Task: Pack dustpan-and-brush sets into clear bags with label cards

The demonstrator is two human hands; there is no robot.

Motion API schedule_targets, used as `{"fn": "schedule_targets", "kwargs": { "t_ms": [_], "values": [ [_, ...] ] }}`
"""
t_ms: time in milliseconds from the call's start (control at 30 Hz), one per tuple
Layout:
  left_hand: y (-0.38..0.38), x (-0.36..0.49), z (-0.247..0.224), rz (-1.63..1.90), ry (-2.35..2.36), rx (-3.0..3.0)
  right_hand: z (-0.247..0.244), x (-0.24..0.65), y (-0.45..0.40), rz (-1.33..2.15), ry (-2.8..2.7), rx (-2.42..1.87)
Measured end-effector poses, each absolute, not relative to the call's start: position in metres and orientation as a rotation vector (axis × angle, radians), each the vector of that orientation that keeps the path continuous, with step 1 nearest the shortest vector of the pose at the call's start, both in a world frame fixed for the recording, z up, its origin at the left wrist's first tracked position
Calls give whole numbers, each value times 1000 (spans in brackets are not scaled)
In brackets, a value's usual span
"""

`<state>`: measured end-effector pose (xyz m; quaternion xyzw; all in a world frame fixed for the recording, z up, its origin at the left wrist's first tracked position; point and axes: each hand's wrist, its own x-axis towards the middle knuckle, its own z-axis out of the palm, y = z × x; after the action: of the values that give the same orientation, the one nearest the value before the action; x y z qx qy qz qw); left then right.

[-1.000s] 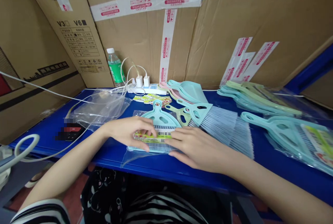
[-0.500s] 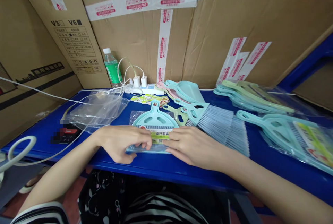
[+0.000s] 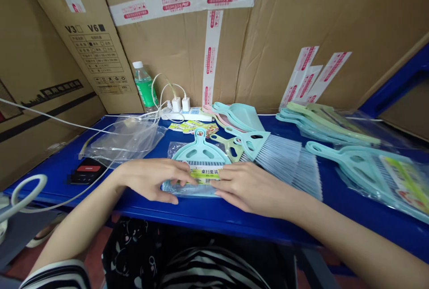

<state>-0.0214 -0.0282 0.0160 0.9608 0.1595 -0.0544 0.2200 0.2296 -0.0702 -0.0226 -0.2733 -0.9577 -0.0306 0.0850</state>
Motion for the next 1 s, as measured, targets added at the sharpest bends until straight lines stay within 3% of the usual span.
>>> {"fn": "schedule_targets", "kwargs": {
  "t_ms": [567, 1000],
  "values": [
    [-18, -29, 12, -70, 505, 2576, -21, 230, -70, 87, -2761, -892],
    [-13, -25, 7, -67, 618, 2610, -29, 227, -63, 266, -2580, -1180]
  ]
}}
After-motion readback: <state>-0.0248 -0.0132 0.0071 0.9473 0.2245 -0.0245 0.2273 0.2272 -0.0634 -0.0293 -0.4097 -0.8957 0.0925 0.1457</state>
